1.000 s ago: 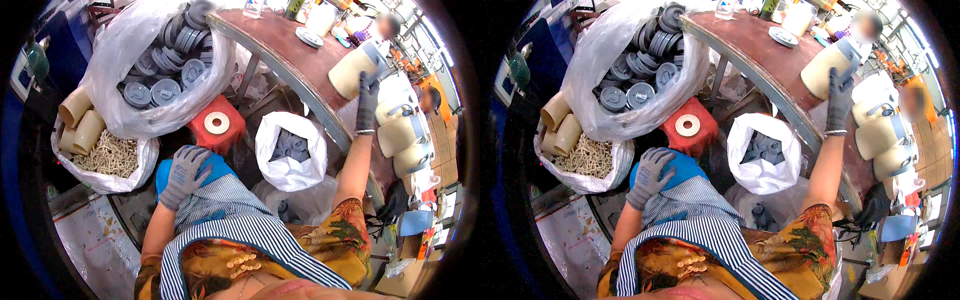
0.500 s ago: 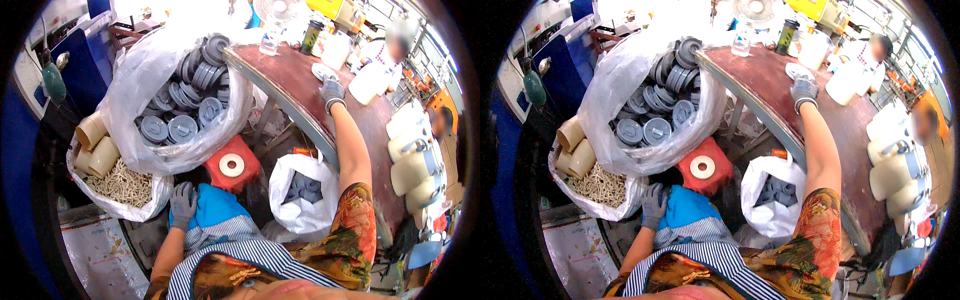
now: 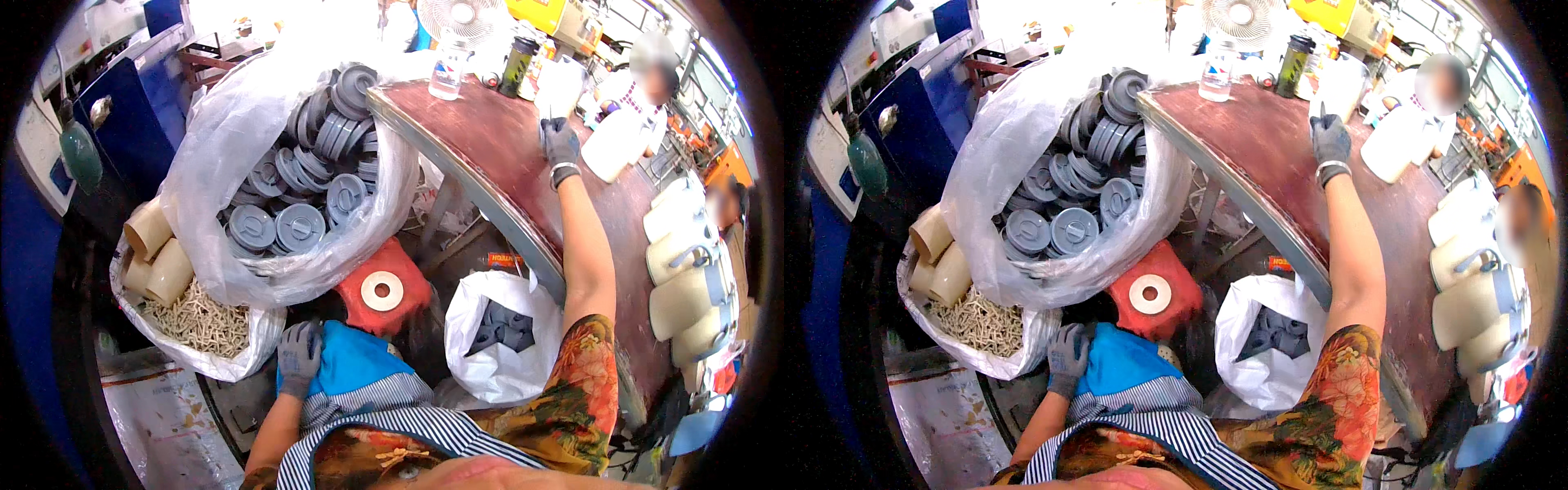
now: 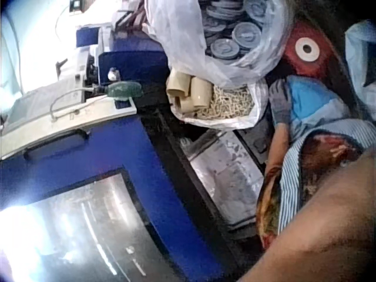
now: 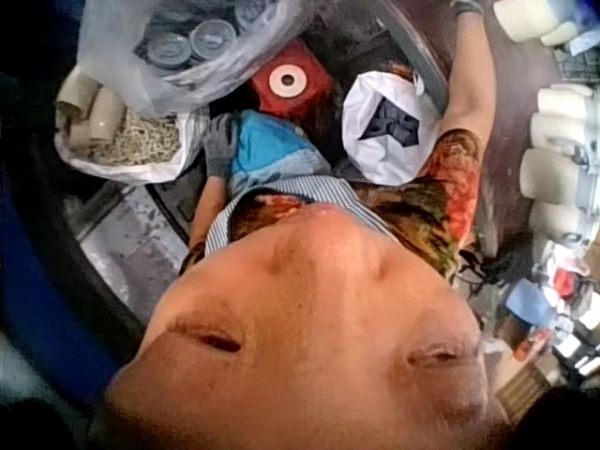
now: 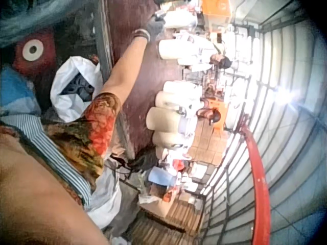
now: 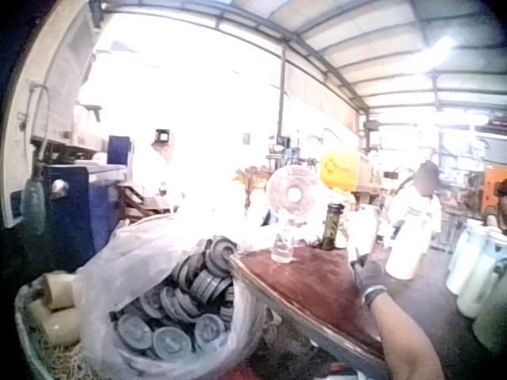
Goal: The person repeatedly picks up a beige plastic container and a grey lid, aligns them, and presses the lid onto the container to seal it. The person then places the assembled unit aside and repeats the process with new components from nearby piles.
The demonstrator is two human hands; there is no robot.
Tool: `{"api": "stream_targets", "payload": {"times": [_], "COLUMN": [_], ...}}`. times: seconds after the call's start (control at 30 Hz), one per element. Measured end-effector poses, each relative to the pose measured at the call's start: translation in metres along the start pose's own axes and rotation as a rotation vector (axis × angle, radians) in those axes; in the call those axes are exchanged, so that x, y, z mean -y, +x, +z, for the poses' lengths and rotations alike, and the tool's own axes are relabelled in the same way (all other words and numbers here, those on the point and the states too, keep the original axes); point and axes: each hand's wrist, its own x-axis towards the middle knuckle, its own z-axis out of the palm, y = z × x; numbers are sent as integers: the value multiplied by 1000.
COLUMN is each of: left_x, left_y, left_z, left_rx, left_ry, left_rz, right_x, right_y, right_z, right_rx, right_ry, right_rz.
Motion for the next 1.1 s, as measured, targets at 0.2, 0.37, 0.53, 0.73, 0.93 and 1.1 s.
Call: {"api": "stream_targets", "payload": {"times": [0.2, 0.37, 0.53, 0.73, 0.93, 1.1], "left_x": [1, -12, 7, 5, 11, 7], "left_y": [-6, -4, -8, -9, -19, -11], "left_z": [-2, -11, 6, 5, 2, -3], "left_rx": [-22, -54, -65, -136, -127, -2], "left_ry": [-26, -40, -49, 145, 39, 2], "left_rz": [-11, 51, 70, 227, 160, 143], "right_x": [51, 87, 198, 265, 105, -105], "right_y": [-50, -144, -286, -409, -531, -619], "right_z": [-39, -29, 28, 156, -52, -147], "right_rx": [514, 1204, 971, 586, 466, 637], "right_ry": [1479, 1955, 1713, 1634, 855, 158], "right_rz": [451, 242, 664, 776, -228, 780]}}
